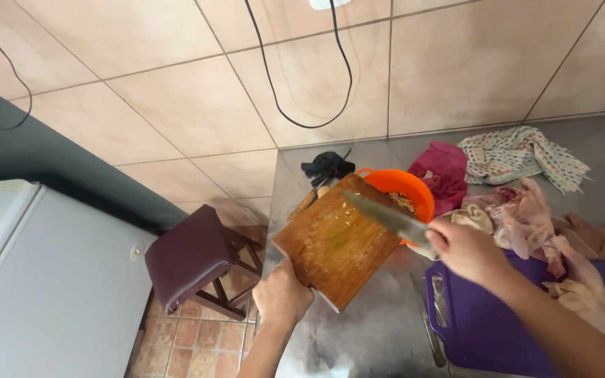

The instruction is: Cracking eggs into a bowl and chopping garlic on a cutting board to prepare ingredients.

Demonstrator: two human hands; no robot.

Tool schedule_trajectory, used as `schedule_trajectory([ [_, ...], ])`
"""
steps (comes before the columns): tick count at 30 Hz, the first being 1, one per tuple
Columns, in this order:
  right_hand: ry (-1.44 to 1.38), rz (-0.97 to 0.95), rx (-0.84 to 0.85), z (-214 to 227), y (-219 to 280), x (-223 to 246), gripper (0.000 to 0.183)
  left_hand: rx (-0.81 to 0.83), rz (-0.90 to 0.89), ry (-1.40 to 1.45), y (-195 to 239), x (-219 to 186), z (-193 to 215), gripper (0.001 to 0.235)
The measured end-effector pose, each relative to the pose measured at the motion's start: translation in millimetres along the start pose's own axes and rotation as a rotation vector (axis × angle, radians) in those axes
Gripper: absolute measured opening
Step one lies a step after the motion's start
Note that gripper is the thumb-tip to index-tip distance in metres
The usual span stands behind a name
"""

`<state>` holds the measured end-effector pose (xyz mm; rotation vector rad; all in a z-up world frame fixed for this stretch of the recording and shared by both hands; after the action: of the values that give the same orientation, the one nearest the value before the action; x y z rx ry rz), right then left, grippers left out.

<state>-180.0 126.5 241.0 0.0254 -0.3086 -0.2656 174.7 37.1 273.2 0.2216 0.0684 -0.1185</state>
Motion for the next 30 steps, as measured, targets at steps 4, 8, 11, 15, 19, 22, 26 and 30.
schedule_trajectory([
  [4, -0.027, 0.024, 0.080, 7, 19, 38, 0.020, -0.047, -0.049, -0.008, -1, -2, -9, 0.029],
  [8, -0.006, 0.021, 0.115, 18, 15, 38, 0.025, -0.077, -0.070, 0.006, 4, 0, -10, 0.028],
  [11, 0.022, -0.056, 0.150, 20, -1, 16, 0.030, -0.103, -0.099, 0.017, 6, 8, -18, 0.022],
  [15, 0.091, -0.109, 0.119, 12, -20, -18, 0.027, -0.028, -0.083, 0.006, 18, 11, -5, 0.021],
  [19, 0.092, -0.200, 0.088, 11, -19, -22, 0.026, 0.008, -0.070, 0.002, 22, 14, -5, 0.024],
  [22, 0.025, -0.140, 0.103, 14, -2, -5, 0.023, 0.009, -0.062, 0.014, 22, 12, -2, 0.024],
  [26, -0.006, -0.025, 0.226, 26, 33, 38, 0.027, -0.002, -0.065, 0.024, 18, 11, -4, 0.025],
  [30, 0.014, 0.051, 0.063, 14, 36, 32, 0.024, -0.015, -0.074, 0.036, 20, 15, -2, 0.023],
])
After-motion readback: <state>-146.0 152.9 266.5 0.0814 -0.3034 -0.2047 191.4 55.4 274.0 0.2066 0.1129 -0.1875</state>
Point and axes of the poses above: each hand's wrist, its own y-axis away from the middle knuckle, its own z-axis out of the back of the hand, x = y × z, the point moved 1 cm from there along -y, towards the middle knuckle, and after that the axes turned 4 degrees about -x, right-handed, at the moved point
